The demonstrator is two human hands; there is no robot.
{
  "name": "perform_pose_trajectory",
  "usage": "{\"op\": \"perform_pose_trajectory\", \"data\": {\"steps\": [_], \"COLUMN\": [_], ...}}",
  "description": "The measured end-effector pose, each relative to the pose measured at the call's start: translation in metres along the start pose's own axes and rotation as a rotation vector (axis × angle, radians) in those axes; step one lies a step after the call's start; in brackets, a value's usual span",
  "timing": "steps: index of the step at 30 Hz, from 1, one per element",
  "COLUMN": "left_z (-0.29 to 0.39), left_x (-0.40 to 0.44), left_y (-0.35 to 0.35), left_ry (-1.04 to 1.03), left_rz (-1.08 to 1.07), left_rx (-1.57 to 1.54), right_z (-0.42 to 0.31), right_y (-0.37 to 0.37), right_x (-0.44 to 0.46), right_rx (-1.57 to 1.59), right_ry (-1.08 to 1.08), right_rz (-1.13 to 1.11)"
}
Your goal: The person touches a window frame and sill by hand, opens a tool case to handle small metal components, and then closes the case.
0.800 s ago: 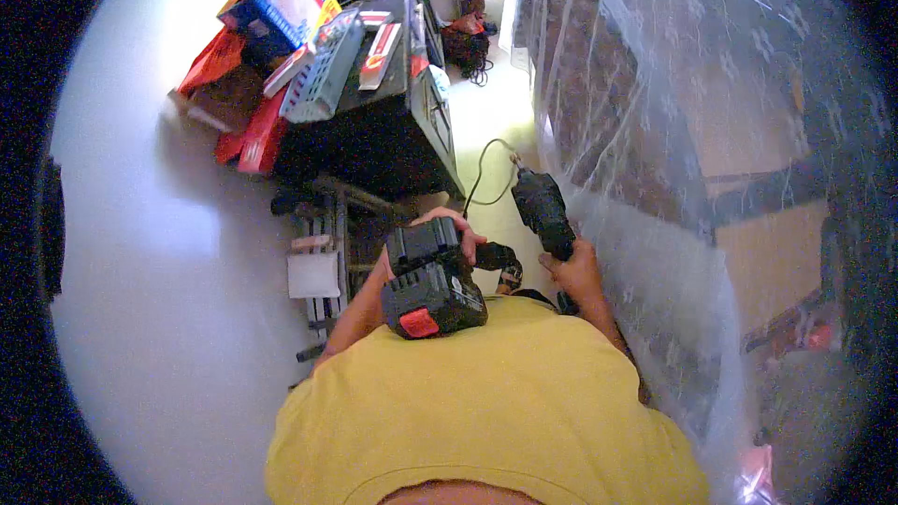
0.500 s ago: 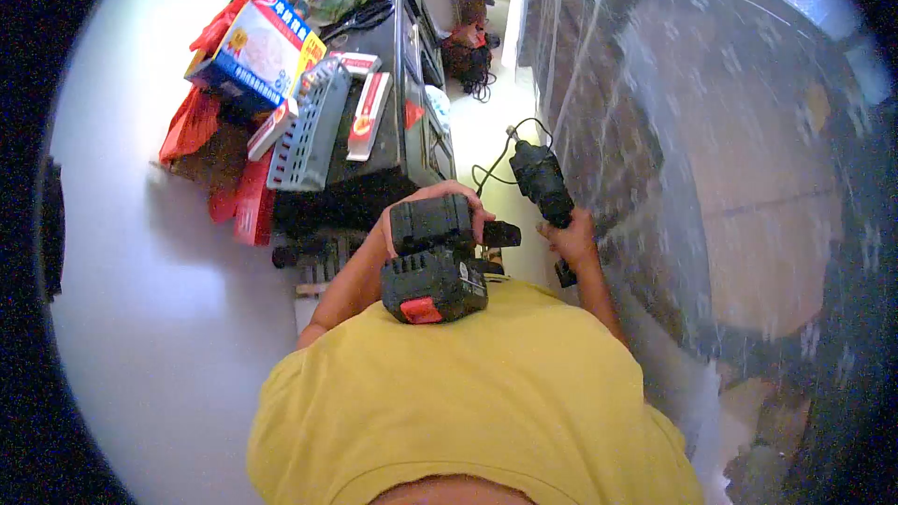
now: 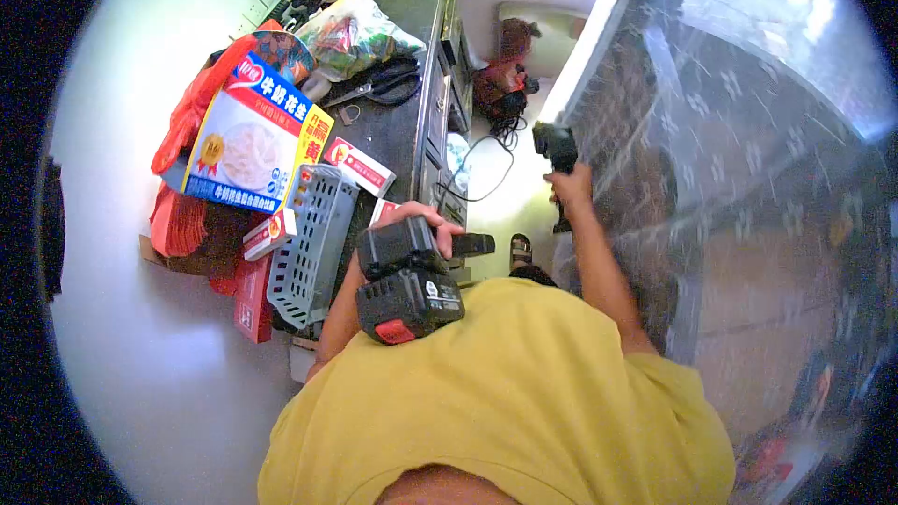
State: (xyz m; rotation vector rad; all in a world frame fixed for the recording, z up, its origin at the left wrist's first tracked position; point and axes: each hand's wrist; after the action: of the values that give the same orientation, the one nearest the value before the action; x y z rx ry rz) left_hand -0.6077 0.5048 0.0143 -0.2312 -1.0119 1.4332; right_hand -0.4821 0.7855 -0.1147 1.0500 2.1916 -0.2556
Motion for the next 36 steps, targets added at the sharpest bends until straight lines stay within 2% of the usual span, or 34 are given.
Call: {"op": "perform_pose_trajectory", "data": {"steps": [4,5,10,13,15,19,21,23,26,30,36], "left_z": [0.004,0.006,0.030,0.047,0.057,0.077,0.073,0.076,0.079,0.077,0.112], "left_x": [0.094,0.116,0.186,0.220,0.247,0.300,0.343,0.402,0.474,0.565,0.680], "left_y": [0.046,0.057,0.113,0.160,0.196,0.280,0.332,0.381,0.460,0.545,0.663], "left_ry": [-0.066,-0.079,-0.135,-0.114,-0.213,-0.208,-0.231,-0.224,-0.167,-0.142,-0.113], "left_rz": [0.116,0.138,0.340,0.393,0.338,0.351,0.374,0.386,0.356,0.271,0.228], "left_rx": [0.130,0.149,0.359,0.591,0.520,0.526,0.513,0.615,0.607,0.481,0.427], "right_z": [-0.108,-0.119,-0.205,-0.244,-0.264,-0.317,-0.343,-0.367,-0.414,-0.476,-0.545], "right_y": [0.002,0.003,-0.018,-0.038,-0.053,-0.069,-0.069,-0.068,-0.069,-0.068,-0.091], "right_x": [0.117,0.152,0.256,0.312,0.349,0.425,0.484,0.562,0.656,0.731,0.838], "right_rx": [-0.043,0.035,0.061,0.041,0.106,0.223,0.228,0.313,0.371,0.438,0.458], "right_ry": [0.009,0.079,-0.012,-0.032,-0.015,-0.106,-0.064,-0.068,-0.131,-0.156,-0.235], "right_rz": [0.050,0.002,0.026,0.035,0.002,0.020,0.028,0.066,0.186,0.305,0.425]}}
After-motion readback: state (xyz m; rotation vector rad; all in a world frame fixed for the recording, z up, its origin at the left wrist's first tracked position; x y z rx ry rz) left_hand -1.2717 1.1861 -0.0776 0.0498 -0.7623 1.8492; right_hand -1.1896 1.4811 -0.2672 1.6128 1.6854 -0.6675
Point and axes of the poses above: each hand's wrist, its own x-axis towards the middle knuckle, its own y-axis out of the back of the hand, z = x × y, and after that the axes turned 15 degrees about -y, right-handed
